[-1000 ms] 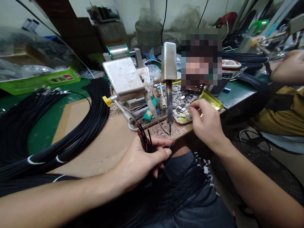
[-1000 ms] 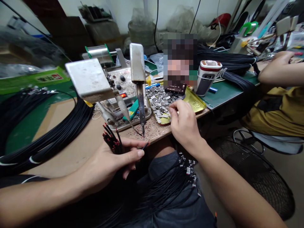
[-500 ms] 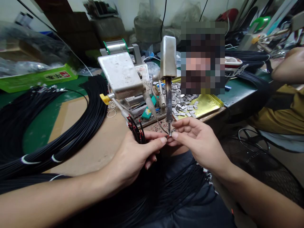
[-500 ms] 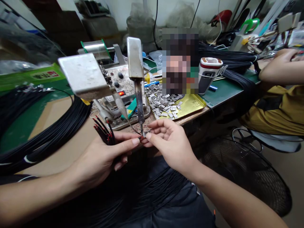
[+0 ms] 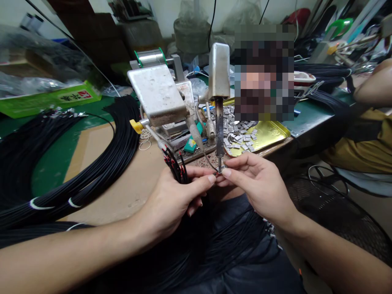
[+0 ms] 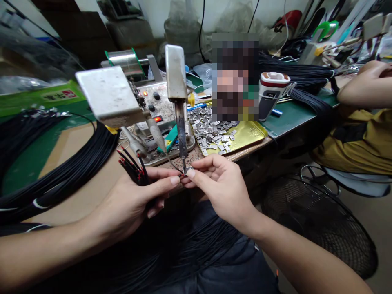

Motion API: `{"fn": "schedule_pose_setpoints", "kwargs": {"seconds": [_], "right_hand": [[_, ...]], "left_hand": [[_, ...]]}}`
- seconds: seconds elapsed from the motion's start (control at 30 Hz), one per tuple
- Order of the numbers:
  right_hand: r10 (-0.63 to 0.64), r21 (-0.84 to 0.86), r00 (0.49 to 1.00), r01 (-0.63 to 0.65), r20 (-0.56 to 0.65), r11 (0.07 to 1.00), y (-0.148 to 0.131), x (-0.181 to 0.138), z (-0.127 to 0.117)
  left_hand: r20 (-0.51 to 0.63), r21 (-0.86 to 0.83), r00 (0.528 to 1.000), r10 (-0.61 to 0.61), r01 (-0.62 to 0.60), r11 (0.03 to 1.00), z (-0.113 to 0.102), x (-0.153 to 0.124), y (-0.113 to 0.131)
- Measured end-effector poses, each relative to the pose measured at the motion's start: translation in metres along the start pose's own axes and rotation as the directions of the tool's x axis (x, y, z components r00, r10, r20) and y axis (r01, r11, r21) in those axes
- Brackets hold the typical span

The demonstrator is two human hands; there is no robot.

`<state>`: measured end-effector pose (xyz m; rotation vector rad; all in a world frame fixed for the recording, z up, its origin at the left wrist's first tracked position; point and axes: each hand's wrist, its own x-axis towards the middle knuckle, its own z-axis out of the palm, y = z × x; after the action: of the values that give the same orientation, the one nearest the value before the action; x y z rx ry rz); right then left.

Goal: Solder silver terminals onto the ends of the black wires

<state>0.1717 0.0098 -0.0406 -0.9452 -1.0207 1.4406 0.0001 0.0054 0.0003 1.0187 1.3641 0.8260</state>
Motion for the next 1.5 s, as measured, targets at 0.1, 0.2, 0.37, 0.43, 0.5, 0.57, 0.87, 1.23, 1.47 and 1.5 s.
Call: {"fn": "schedule_pose_setpoints", "kwargs": {"seconds": [0.1,0.2,0.37,0.43,0.5,0.57,0.87,1.23,1.47,1.5], "right_hand": [[-0.004,0.003,1.0,0.004,-0.004,1.0,-0.0005,-0.0005,-0.0003],[-0.009,-0.006,1.0,0.009,-0.006,1.0,-0.0011,-0.0007,-0.0001],[-0.011,-0.02,1.0,0.011,-0.008,1.0,-0.0026,-0.0014,0.0008],[-0.01,-0.027,1.0,0.01,-0.009,1.0,-0.0029,-0.0017,0.0005],[-0.006,-0.033,1.0,0.005,-0.01,0.999,-0.0026,-0.0017,0.0003],[0.001,-0.028,1.0,-0.001,-0.01,1.0,-0.0019,-0.0014,0.0005],[0.01,-0.039,1.0,-0.011,-0.022,0.999,-0.001,-0.002,0.0019],[-0.01,-0.045,0.999,0.008,-0.046,0.999,-0.0022,-0.0071,0.0038],[-0.034,-0.059,0.997,0.03,-0.069,0.998,-0.0019,-0.0075,0.0039],[-0.033,-0.06,0.997,0.029,-0.069,0.998,-0.002,-0.0078,0.0039]], "left_hand": [[0.007,0.005,1.0,-0.005,0.005,1.0,0.0003,0.0,0.001],[0.004,0.01,1.0,-0.002,0.002,1.0,0.0003,-0.0001,0.001],[0.025,0.007,1.0,0.008,-0.008,1.0,0.0007,-0.0001,0.0006],[0.025,0.009,1.0,0.01,-0.01,1.0,0.0011,0.0004,0.0008],[0.023,0.019,1.0,0.006,-0.007,1.0,0.0012,0.0009,0.0011],[0.018,0.035,1.0,0.0,-0.001,0.999,0.0007,0.0012,0.0013],[0.043,0.084,0.999,-0.014,0.011,0.996,0.001,-0.0016,0.0041],[0.076,0.019,0.997,-0.017,0.016,1.0,0.0002,-0.0014,0.0019],[0.085,0.01,0.996,-0.03,0.029,1.0,0.0009,-0.0022,0.0037],[0.087,0.011,0.996,-0.029,0.028,1.0,0.0008,-0.0021,0.0039]]}}
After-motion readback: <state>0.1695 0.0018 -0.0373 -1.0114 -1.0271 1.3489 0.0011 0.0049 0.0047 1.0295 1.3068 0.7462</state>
